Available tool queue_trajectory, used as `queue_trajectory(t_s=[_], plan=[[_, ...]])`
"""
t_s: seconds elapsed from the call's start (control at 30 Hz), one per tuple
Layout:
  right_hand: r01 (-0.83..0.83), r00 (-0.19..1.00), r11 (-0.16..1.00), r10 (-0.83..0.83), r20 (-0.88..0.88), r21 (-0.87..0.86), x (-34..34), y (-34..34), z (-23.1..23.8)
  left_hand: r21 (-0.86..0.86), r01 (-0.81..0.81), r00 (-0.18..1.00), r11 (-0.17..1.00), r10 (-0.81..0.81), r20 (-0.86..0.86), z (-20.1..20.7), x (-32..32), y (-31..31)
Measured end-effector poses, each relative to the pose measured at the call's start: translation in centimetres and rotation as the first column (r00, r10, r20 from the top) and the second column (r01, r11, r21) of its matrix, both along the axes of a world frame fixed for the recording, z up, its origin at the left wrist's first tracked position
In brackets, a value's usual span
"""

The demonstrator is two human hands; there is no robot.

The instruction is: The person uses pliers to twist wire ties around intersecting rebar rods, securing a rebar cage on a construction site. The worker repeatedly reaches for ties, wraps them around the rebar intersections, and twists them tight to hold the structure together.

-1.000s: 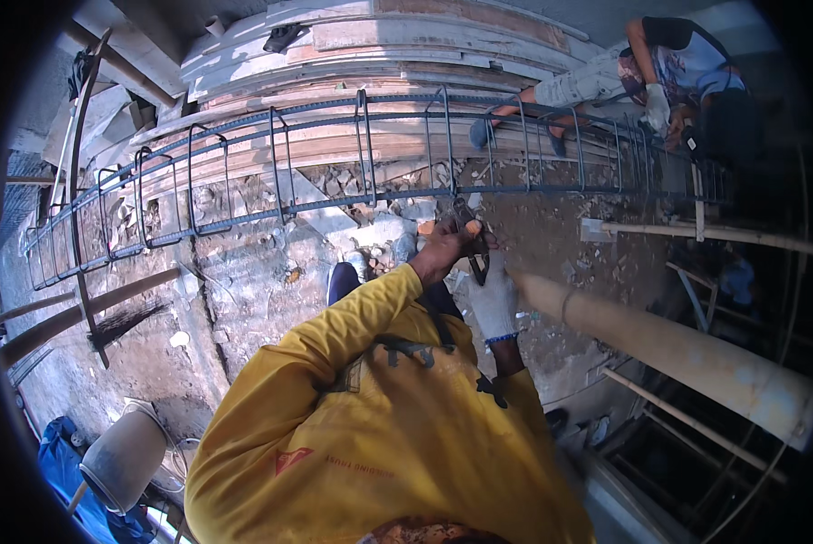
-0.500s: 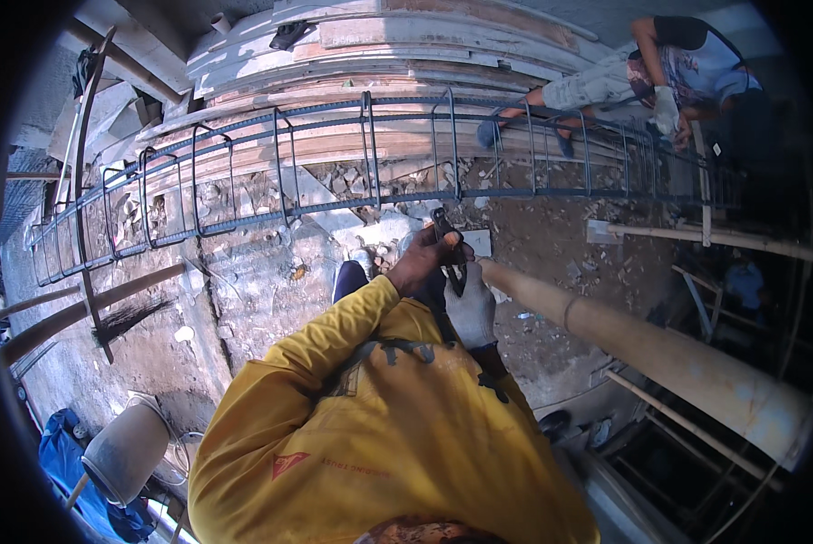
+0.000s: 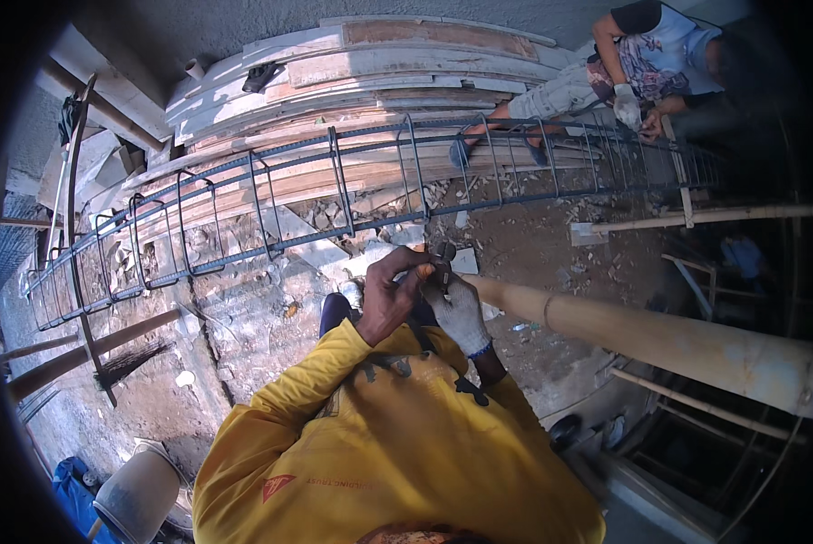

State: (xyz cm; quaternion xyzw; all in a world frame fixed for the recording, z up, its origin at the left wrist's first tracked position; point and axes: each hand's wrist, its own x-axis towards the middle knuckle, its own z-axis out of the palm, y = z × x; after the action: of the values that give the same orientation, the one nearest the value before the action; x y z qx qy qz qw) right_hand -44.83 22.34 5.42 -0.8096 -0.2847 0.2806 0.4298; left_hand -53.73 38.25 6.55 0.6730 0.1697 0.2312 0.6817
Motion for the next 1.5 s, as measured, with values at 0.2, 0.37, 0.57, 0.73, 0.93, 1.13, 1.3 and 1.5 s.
queue_trajectory(t_s=[0.2,0.37,0.57,0.73,0.93,1.13,1.3,1.5], plan=[[-0.371,0.925,0.927,0.374,0.067,-0.052,-4.1,11.5,4.8,0.059,-0.519,0.855,0.853,0.519,0.018,3.3,-7.1,4.7],[-0.697,0.7,0.716,0.692,0.176,-0.042,-12.4,24.0,6.4,-0.19,-0.83,0.526,0.525,0.849,0.047,3.5,-17.4,13.1],[-0.535,0.812,0.663,0.575,0.101,0.524,-17.2,22.9,5.3,0.624,-0.613,0.678,0.484,0.728,0.102,8.6,-21.8,9.9],[-0.559,0.813,0.726,0.575,0.092,0.4,-14.2,17.8,4.7,0.855,-0.47,0.751,0.219,0.608,0.257,8.5,-18.8,8.3],[-0.713,0.647,0.687,0.723,0.242,-0.144,-11.5,15.6,0.6,0.972,-0.088,0.754,0.22,0.652,-0.079,6.0,-23.7,19.5],[-0.83,0.461,0.498,0.866,0.193,-0.253,-12.1,12.3,-1.6,0.95,0.071,0.418,0.306,0.855,-0.306,8.7,-26.6,40.4],[-0.815,0.502,0.538,0.841,0.203,-0.214,-12.0,10.2,-1.3,0.819,0.261,0.43,0.511,0.698,-0.573,6.9,-28.3,40.8],[-0.5,0.859,0.85,0.511,-0.029,0.167,-9.2,5.1,0.7,0.98,0.188,0.0,0.06,0.998,-0.061,18.9,-50.3,45.5]])
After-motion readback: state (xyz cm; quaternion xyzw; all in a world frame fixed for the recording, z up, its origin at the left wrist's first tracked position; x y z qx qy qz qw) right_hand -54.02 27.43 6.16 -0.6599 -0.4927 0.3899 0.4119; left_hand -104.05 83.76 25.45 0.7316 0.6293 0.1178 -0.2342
